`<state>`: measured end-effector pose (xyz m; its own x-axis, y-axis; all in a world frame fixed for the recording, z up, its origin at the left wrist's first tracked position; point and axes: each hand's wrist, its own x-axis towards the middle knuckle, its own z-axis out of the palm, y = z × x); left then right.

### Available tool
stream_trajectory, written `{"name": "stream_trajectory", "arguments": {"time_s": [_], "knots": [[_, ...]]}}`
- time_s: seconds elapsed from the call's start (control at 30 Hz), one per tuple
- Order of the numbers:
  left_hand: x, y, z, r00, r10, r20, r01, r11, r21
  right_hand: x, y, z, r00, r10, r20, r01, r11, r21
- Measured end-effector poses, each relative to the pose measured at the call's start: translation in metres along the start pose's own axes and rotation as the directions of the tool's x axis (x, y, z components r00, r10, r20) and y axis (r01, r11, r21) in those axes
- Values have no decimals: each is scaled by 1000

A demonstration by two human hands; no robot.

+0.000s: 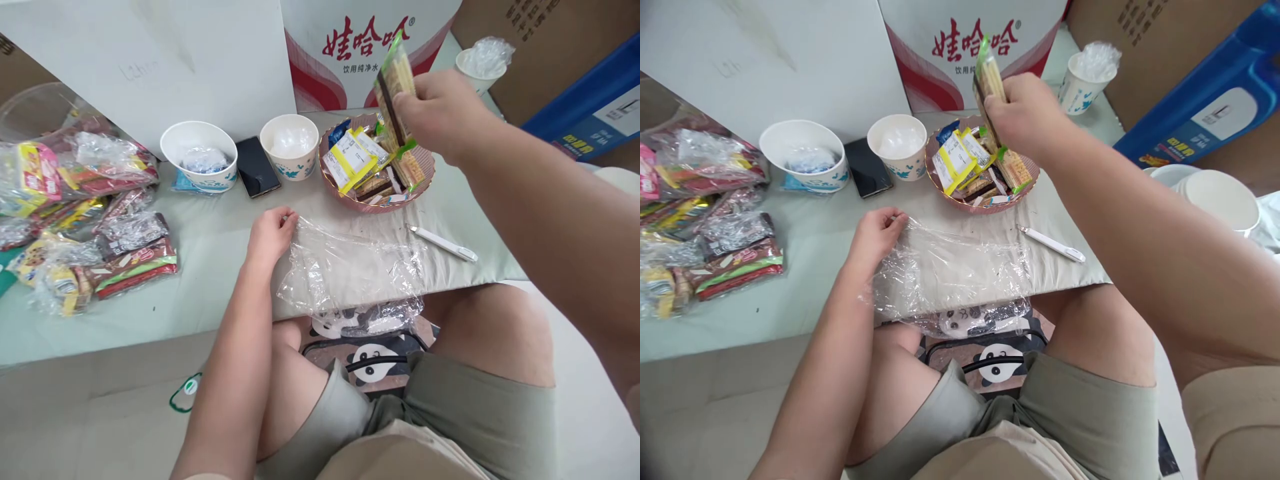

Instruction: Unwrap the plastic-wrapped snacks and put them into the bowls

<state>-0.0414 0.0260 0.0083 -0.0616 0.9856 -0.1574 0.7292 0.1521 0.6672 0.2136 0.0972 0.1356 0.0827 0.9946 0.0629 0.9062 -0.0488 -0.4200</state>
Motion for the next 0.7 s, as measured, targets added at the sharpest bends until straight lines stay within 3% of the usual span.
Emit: {"name": "stream_trajectory", "arguments": {"time_s": [0.1, 0.2, 0.33, 0.5, 0.63, 0.7], "knots": [[0, -1, 0, 1000, -4, -2, 4, 1000, -15, -2, -9, -4, 999, 6, 54, -2, 997, -79], [0, -2, -1, 1000, 10, -9, -10, 1000, -19, -10, -6, -7, 1000, -14, 21, 17, 992, -128], [-1, -2, -1, 999, 31, -17, -31, 999, -12, -20, 16, 1, 997, -41, 71, 52, 987, -151], [-1, -1, 0, 999, 35, -6, -35, 999, -15, -16, 48, 17, 983, -147, 113, 153, 987, -49], [-2, 0, 1, 999, 37, -6, -37, 999, -20, -11, 51, 16, 982, -120, 143, 151, 963, -223], [-3, 0, 0, 999, 36, -7, -36, 999, -27, -19, 48, 8, 990, -115, 82, 134, 952, -275]]}}
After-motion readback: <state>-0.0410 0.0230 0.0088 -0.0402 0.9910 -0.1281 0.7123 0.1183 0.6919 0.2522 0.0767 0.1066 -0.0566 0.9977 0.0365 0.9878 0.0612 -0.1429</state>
